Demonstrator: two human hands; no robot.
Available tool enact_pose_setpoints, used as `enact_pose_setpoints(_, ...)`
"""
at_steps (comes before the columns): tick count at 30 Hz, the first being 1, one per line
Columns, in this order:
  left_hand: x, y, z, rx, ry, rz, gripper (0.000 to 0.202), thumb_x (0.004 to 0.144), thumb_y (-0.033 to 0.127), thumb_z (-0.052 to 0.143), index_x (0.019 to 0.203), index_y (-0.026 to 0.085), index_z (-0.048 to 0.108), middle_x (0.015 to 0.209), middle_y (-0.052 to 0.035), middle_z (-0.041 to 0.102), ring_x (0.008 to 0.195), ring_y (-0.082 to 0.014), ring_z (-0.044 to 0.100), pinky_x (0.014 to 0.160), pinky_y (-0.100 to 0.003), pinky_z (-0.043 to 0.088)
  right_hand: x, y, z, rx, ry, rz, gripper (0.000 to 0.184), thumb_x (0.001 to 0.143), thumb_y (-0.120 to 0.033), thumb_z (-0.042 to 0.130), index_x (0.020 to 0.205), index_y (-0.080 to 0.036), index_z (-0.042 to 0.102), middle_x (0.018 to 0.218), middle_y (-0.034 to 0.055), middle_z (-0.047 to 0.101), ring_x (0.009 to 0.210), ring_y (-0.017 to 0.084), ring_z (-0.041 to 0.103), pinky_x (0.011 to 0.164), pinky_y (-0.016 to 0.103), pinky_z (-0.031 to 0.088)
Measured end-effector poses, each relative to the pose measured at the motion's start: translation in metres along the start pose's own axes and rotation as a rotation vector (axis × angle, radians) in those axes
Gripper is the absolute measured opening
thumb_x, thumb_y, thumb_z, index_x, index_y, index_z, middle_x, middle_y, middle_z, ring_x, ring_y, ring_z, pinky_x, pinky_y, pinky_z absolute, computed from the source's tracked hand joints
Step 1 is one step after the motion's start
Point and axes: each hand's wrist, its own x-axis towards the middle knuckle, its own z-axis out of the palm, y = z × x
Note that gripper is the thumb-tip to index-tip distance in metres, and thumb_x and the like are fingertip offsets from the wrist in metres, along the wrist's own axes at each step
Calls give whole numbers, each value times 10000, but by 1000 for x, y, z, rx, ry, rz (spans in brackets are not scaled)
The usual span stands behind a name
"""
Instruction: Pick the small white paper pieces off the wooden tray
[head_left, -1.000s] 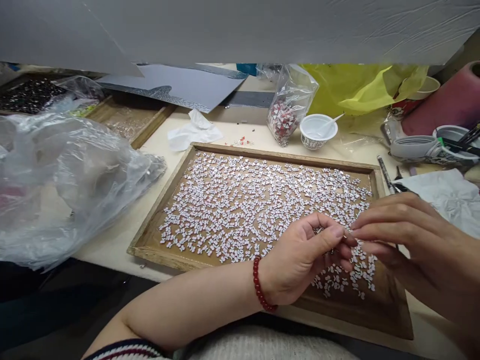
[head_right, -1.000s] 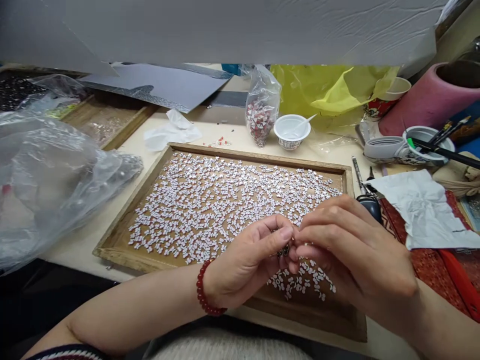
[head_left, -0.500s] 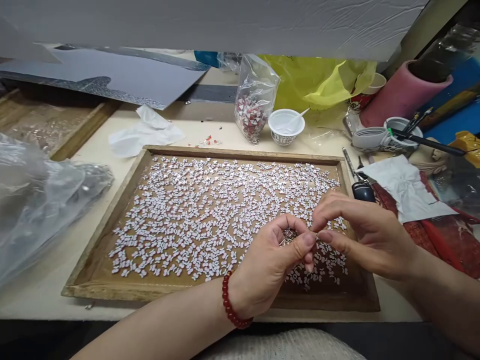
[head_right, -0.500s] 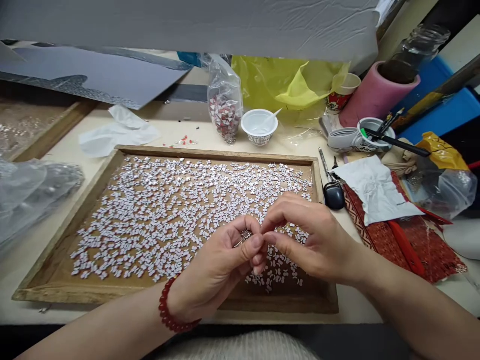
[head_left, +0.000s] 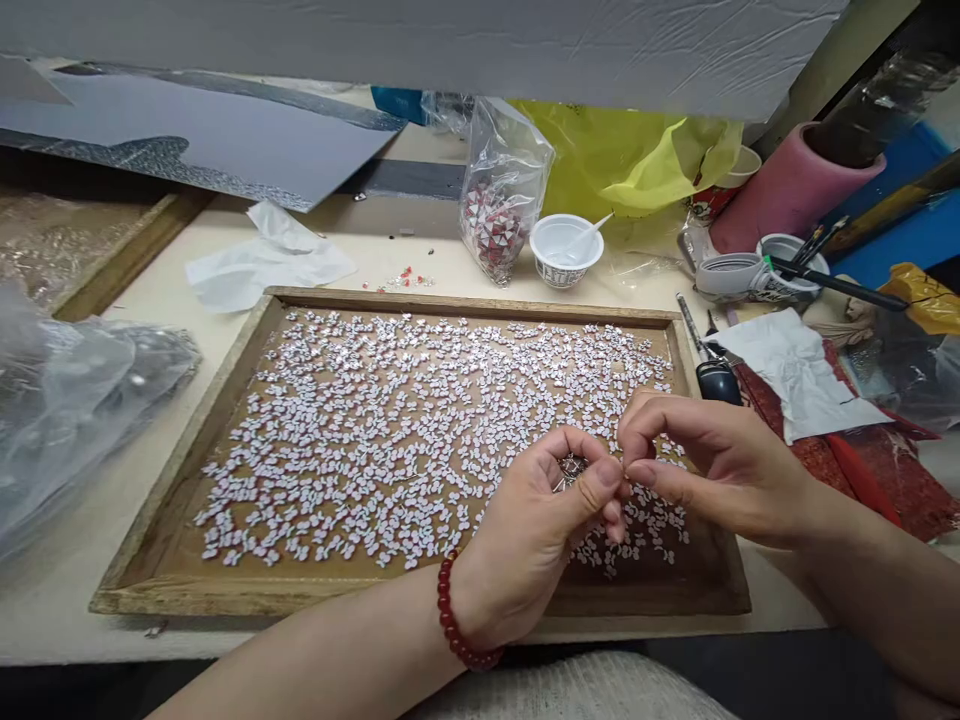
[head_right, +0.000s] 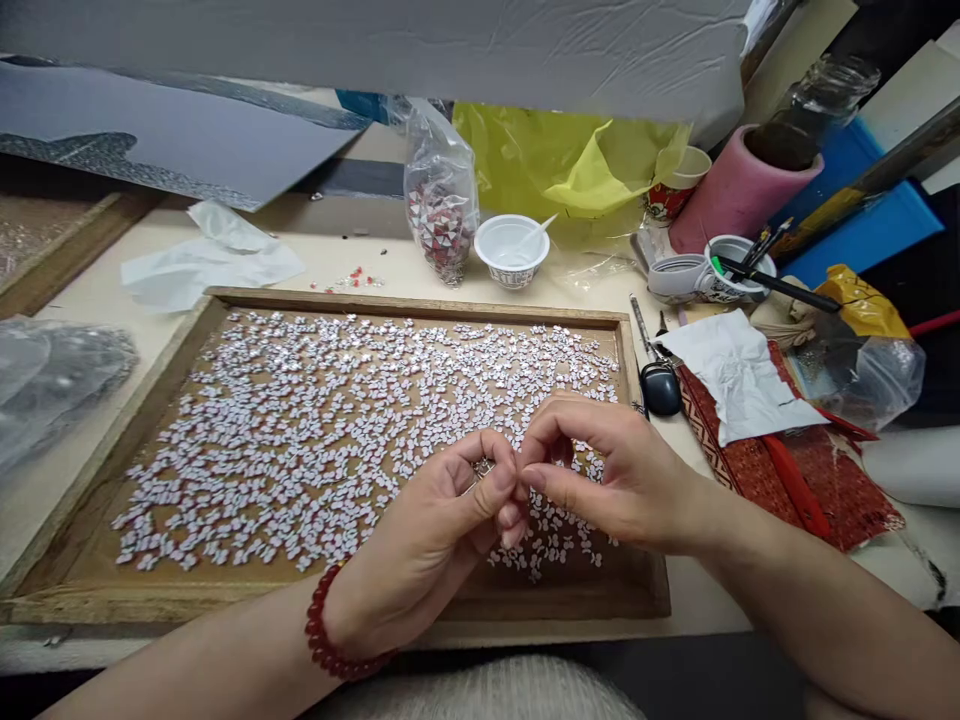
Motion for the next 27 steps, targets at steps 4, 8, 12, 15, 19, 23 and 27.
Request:
enact_pose_setpoints(4,-5,3,3,-96,74,12,257,970,306,454,889,113,603,807,-39,591,679,-99,538,654,-241,463,8,-1,-7,-198,147,-2,38,873,-200,584,838,-190,575,767,7,597,726,112,562,656,256,460)
enact_pose_setpoints(8,-12,9,-2,-77,35,-6,227,966,232,459,931,95,637,808,-38,581,667,-89,519,642,-228,458,30,7,-11,-500,182,-104,48,855,-170,581,812,-191,576,773,25,629,761,147,563,705,296,452)
enact_pose_setpoints(12,-11,13,-14,-68,-11,-1,163,950,183,490,951,102,631,716,-1,542,578,-59,429,530,-179,383,56,27,-1,-732,125,-215,91,858,-138,531,789,-184,567,778,50,628,800,190,543,752,345,446)
enact_pose_setpoints(15,-11,13,-19,-71,1,-14,114,943,180,505,931,119,601,680,13,538,543,-55,385,499,-174,343,70,40,9,-826,94,-206,97,857,-138,527,782,-170,579,842,85,627,861,215,529,782,360,444)
enact_pose_setpoints(19,-14,13,-20,-94,-28,-68,182,959,242,476,860,128,578,631,20,526,492,-48,339,462,-178,277,78,49,16,-876,65,-167,93,862,-159,537,785,-168,588,893,101,619,893,225,510,801,369,436)
enact_pose_setpoints(23,-17,12,-20,-79,-43,-125,283,961,333,457,779,143,561,556,38,477,450,-43,283,444,-193,188,81,50,17,-880,34,-138,94,866,-158,534,783,-176,574,899,94,619,899,221,512,809,369,420)
enact_pose_setpoints(27,-16,13,-22,-48,-13,-147,291,951,342,468,750,150,555,554,41,460,464,-46,297,464,-204,187,82,50,19,-892,29,-141,93,863,-154,537,779,-175,572,891,87,620,907,224,519,809,369,413)
